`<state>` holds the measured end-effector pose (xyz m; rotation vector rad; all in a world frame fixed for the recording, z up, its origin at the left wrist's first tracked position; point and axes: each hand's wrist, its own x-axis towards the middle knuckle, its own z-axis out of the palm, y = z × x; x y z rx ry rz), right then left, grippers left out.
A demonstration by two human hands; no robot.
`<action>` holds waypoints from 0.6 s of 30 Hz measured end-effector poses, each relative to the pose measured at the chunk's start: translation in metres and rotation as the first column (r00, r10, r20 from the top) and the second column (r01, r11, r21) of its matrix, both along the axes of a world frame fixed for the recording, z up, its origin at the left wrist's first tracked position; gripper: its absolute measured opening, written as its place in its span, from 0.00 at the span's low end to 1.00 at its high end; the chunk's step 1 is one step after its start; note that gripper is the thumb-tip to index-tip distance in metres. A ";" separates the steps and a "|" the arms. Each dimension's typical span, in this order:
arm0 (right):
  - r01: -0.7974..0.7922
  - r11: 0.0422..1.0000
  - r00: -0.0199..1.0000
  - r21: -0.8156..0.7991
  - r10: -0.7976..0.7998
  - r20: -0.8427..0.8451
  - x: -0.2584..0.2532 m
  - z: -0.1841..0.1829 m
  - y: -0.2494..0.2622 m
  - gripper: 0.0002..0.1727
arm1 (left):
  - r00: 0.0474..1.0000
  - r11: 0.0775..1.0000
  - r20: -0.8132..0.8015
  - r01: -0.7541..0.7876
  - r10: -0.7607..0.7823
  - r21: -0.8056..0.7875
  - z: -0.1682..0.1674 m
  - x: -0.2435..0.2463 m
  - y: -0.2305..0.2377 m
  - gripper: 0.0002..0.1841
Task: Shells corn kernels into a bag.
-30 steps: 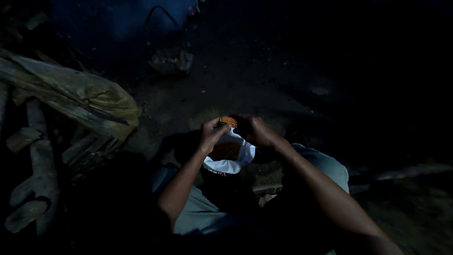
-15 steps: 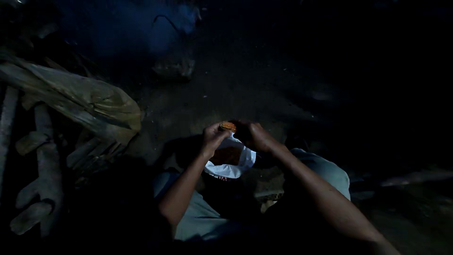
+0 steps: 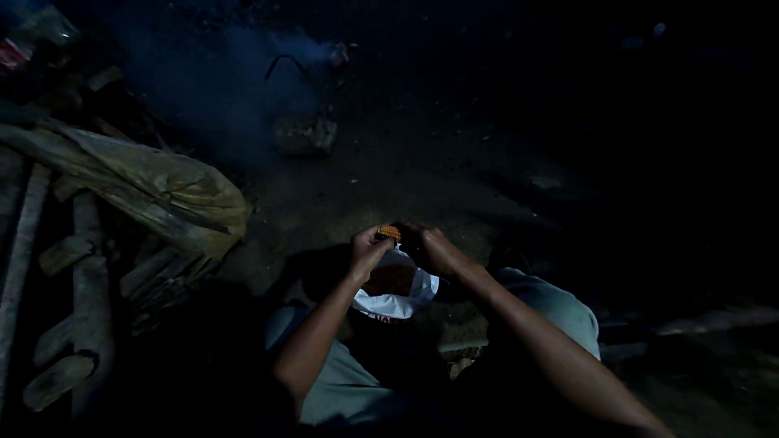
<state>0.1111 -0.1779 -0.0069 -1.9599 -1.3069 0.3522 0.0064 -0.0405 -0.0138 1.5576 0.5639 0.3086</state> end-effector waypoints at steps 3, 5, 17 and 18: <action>0.003 1.000 1.000 0.004 -0.003 -0.005 0.002 -0.001 0.000 0.23 | 1.000 0.999 -0.010 0.015 -0.015 -0.035 0.002 0.001 -0.001 0.19; 0.010 1.000 1.000 -0.013 -0.010 -0.026 0.000 0.002 0.000 0.21 | 1.000 0.999 0.009 0.010 -0.010 -0.042 0.002 0.001 -0.003 0.17; 0.029 0.982 0.998 -0.185 -0.037 -0.041 -0.002 0.006 0.006 0.22 | 0.999 0.999 -0.014 -0.039 0.039 -0.018 -0.003 0.007 -0.004 0.17; 0.036 0.977 0.999 -0.211 -0.041 -0.022 -0.003 0.005 0.006 0.22 | 0.999 0.998 -0.014 -0.048 0.048 -0.028 -0.006 0.008 -0.005 0.16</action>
